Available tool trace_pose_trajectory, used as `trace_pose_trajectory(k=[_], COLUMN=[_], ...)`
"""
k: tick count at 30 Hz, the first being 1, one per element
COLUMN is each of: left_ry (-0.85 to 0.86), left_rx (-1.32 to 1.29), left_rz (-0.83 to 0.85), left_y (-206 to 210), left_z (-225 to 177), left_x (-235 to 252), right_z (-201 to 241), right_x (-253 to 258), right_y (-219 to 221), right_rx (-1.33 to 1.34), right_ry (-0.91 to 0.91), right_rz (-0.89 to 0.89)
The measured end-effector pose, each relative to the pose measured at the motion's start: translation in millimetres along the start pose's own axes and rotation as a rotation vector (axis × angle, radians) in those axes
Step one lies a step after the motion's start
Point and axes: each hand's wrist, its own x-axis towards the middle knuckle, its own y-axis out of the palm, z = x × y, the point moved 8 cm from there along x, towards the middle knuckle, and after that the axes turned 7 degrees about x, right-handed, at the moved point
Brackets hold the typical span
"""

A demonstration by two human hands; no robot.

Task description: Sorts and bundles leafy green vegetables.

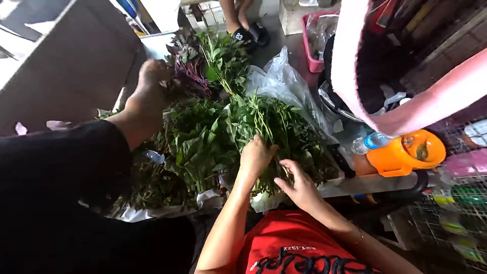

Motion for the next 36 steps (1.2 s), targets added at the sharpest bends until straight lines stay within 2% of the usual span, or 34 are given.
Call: trace_pose_trajectory(k=[2, 4, 7, 9, 11, 14, 19, 23, 26, 29, 33, 36], left_ry=[0.03, 0.06, 0.225, 0.358, 0.306, 0.095, 0.019, 0.073, 0.102, 0.079, 0.04, 0.041], left_rx=[-0.179, -0.373, -0.73, -0.998, -1.142, -1.284, -1.425, -1.454, -1.491, -1.555, -1.598, -1.616], left_rz=[0.015, -0.029, -0.146, -0.146, -0.082, -0.022, 0.052, 0.078, 0.124, 0.17, 0.185, 0.191], left_y=[10.6, 7.5, -21.9, -31.6, -17.7, 12.7, 31.6, 30.7, 29.1, 27.8, 27.7, 29.1], left_z=[5.1, 3.3, -14.9, -21.3, -6.9, 26.1, 41.5, 36.9, 31.1, 27.3, 24.6, 24.0], left_x=[7.9, 2.6, -18.9, -29.5, -26.1, -17.6, -26.4, -32.8, -36.3, -39.2, -40.7, -39.4], right_z=[-10.6, -17.2, 12.1, 28.2, 22.0, 1.6, -5.5, 4.4, 10.0, 15.0, 15.5, 11.5], right_x=[13.6, 25.8, 38.2, 40.6, 43.7, 42.1, 28.4, 30.4, 32.1, 32.2, 29.5, 30.9], right_y=[-10.0, -15.2, -37.0, -49.2, -48.8, -34.8, -18.3, -10.7, -11.2, -14.9, -23.1, -30.2], right_rx=[0.268, 0.446, 0.604, 0.632, 0.603, 0.562, 0.336, 0.192, 0.14, 0.279, 0.568, 0.661], right_ry=[0.192, 0.291, 0.131, 0.024, 0.044, 0.165, 0.185, 0.233, 0.198, 0.168, 0.265, 0.327], right_rz=[-0.021, 0.021, -0.017, -0.022, 0.024, 0.126, 0.192, 0.36, 0.374, 0.344, 0.295, 0.24])
